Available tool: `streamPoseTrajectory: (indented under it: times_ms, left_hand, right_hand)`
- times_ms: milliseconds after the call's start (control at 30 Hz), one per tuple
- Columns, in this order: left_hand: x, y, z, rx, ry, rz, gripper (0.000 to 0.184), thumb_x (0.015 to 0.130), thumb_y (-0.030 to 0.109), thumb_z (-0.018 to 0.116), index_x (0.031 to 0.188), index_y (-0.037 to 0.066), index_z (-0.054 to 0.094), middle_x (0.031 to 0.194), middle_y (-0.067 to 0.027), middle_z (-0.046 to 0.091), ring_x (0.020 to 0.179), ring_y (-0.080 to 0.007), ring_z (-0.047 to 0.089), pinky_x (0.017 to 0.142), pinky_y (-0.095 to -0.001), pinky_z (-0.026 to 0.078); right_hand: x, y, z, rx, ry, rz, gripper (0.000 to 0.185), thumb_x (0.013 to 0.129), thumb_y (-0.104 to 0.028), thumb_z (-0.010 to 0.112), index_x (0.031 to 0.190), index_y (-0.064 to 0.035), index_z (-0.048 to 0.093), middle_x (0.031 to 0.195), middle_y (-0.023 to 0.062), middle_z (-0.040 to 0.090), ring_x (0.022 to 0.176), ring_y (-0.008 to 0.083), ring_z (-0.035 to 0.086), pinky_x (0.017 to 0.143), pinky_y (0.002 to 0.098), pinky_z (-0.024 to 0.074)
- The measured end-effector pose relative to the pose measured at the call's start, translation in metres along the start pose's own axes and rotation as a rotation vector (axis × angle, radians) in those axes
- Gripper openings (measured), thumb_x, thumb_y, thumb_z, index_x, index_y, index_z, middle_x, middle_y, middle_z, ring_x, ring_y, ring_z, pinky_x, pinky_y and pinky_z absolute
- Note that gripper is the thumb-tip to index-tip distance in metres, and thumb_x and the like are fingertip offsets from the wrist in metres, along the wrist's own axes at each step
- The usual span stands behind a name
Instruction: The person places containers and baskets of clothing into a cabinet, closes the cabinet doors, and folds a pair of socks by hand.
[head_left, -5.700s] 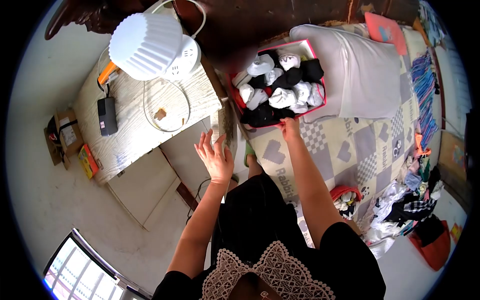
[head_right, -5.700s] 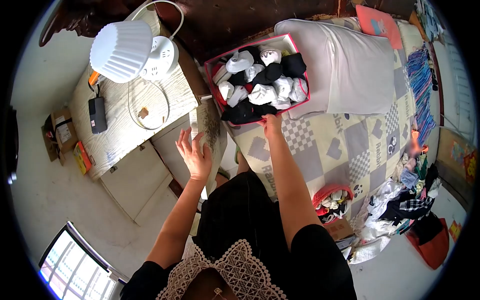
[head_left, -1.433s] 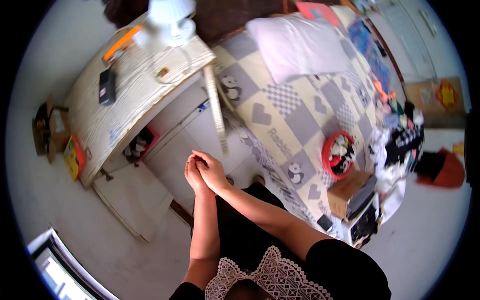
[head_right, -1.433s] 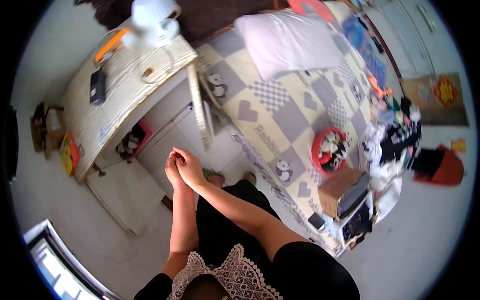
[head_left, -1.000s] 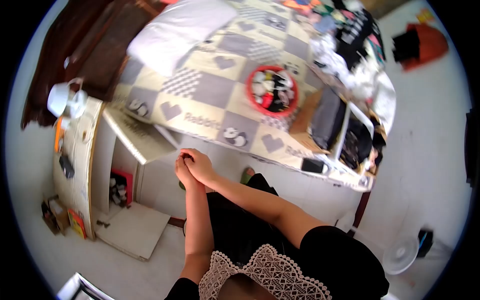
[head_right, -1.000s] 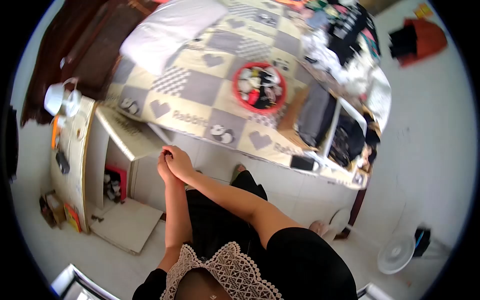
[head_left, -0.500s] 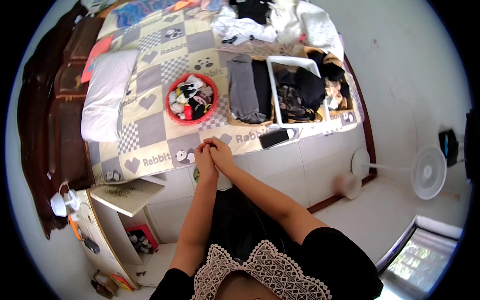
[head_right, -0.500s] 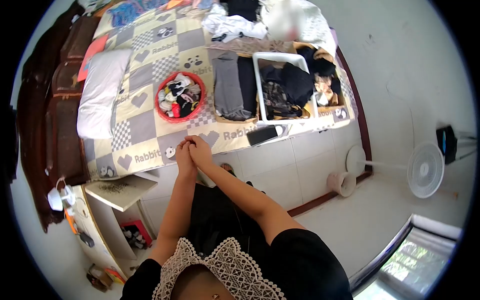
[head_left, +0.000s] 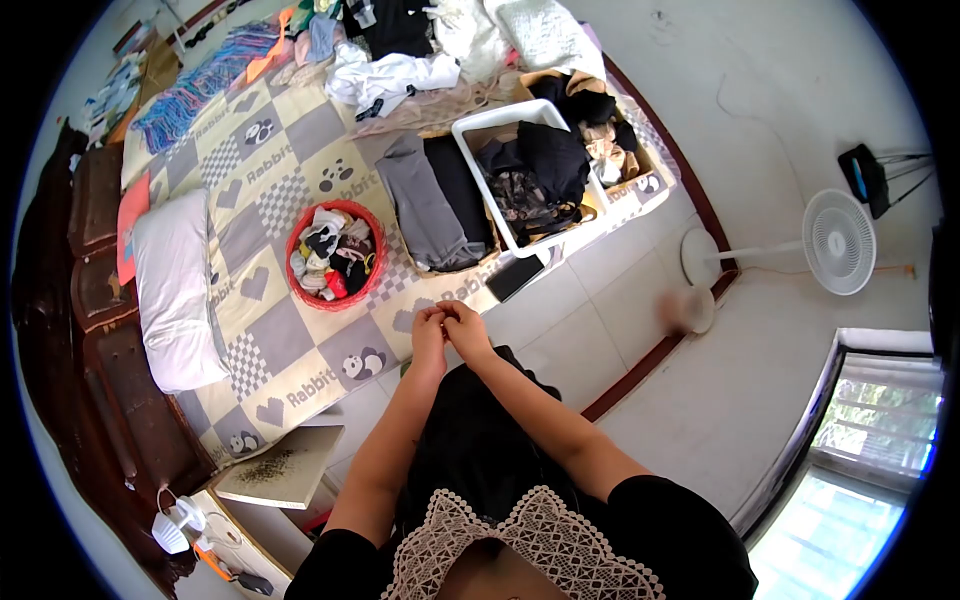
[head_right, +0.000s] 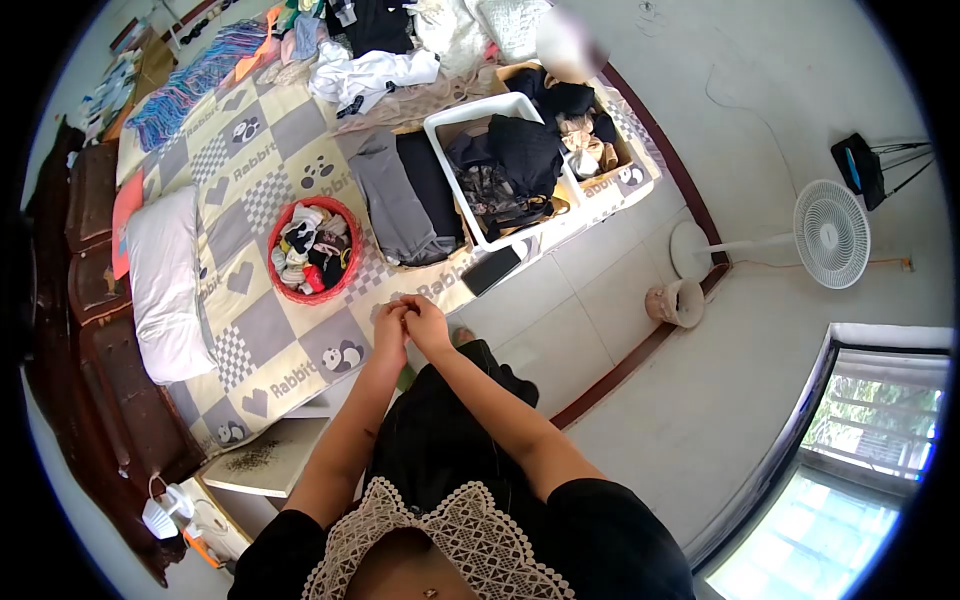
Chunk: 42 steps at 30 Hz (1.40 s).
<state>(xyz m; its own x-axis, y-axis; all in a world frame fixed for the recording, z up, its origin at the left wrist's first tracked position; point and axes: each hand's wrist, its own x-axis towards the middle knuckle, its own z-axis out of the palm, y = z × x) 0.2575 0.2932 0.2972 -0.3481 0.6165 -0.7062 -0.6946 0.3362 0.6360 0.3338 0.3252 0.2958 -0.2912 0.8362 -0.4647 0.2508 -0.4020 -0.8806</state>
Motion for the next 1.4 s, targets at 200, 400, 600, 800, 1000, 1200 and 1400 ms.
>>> streamPoseTrajectory:
  times_ms: [200, 400, 600, 800, 1000, 1200, 1400]
  left_hand:
    - [0.010, -0.009, 0.042, 0.094, 0.022, -0.074, 0.021, 0.084, 0.014, 0.050, 0.104, 0.008, 0.051, 0.089, -0.0060, 0.059, 0.073, -0.0156, 0.057, 0.059, -0.0269, 0.044]
    - [0.059, -0.028, 0.078, -0.073, 0.051, -0.058, 0.021, 0.085, 0.016, 0.051, 0.104, 0.008, 0.052, 0.091, -0.0047, 0.058, 0.077, -0.0158, 0.057, 0.065, -0.0276, 0.047]
    - [0.059, -0.028, 0.103, -0.197, 0.118, -0.048, 0.022, 0.084, 0.017, 0.054, 0.104, 0.007, 0.051, 0.087, -0.0035, 0.058, 0.075, -0.0150, 0.057, 0.068, -0.0272, 0.048]
    - [0.106, -0.056, 0.000, -0.444, 0.649, 0.105, 0.026, 0.082, 0.005, 0.054, 0.107, 0.003, 0.049, 0.080, -0.0079, 0.055, 0.067, -0.0169, 0.055, 0.058, -0.0264, 0.047]
    - [0.164, -0.059, -0.148, -0.261, 0.719, 0.029, 0.044, 0.085, 0.015, 0.054, 0.125, 0.002, 0.041, 0.106, -0.0145, 0.053, 0.084, -0.0232, 0.056, 0.066, -0.0309, 0.050]
    - [0.188, -0.001, -0.194, -0.481, 0.703, 0.021, 0.045, 0.084, 0.015, 0.054, 0.126, 0.010, 0.040, 0.112, -0.0122, 0.051, 0.086, -0.0257, 0.056, 0.072, -0.0368, 0.052]
    - [0.216, 0.006, -0.229, -0.405, 0.417, -0.029, 0.026, 0.085, 0.011, 0.050, 0.110, 0.009, 0.048, 0.091, -0.0083, 0.060, 0.075, -0.0231, 0.061, 0.065, -0.0387, 0.057]
  right_hand:
    - [0.037, 0.021, -0.039, 0.047, -0.024, 0.085, 0.030, 0.076, -0.006, 0.051, 0.104, -0.0031, 0.062, 0.090, 0.0134, 0.066, 0.082, 0.0220, 0.064, 0.074, 0.0310, 0.0503]
    - [0.103, 0.011, -0.091, -0.221, -0.312, -0.081, 0.033, 0.078, 0.001, 0.046, 0.109, 0.0016, 0.058, 0.095, 0.0103, 0.065, 0.083, 0.0162, 0.062, 0.073, 0.0275, 0.0507]
    - [0.147, -0.010, -0.109, -0.195, -0.481, 0.091, 0.028, 0.082, -0.009, 0.050, 0.106, 0.0003, 0.059, 0.096, 0.0100, 0.065, 0.086, 0.0165, 0.061, 0.076, 0.0260, 0.0470]
    - [0.130, 0.004, -0.073, -0.236, -0.713, 0.131, 0.026, 0.085, -0.009, 0.050, 0.108, -0.0005, 0.057, 0.095, 0.0054, 0.063, 0.085, 0.0123, 0.058, 0.074, 0.0239, 0.0445]
    - [0.107, 0.039, -0.047, -0.204, -0.760, 0.327, 0.023, 0.086, -0.007, 0.046, 0.104, 0.0031, 0.056, 0.090, 0.0088, 0.064, 0.084, 0.0146, 0.060, 0.076, 0.0248, 0.0462]
    - [0.098, 0.052, 0.008, -0.203, -0.630, 0.467, 0.024, 0.087, -0.015, 0.052, 0.105, -0.0015, 0.057, 0.094, 0.0062, 0.063, 0.085, 0.0136, 0.059, 0.075, 0.0246, 0.0449]
    - [0.082, 0.066, 0.059, -0.098, -0.530, 0.522, 0.026, 0.085, -0.015, 0.055, 0.108, -0.0016, 0.057, 0.092, 0.0043, 0.064, 0.082, 0.0105, 0.059, 0.069, 0.0222, 0.0449]
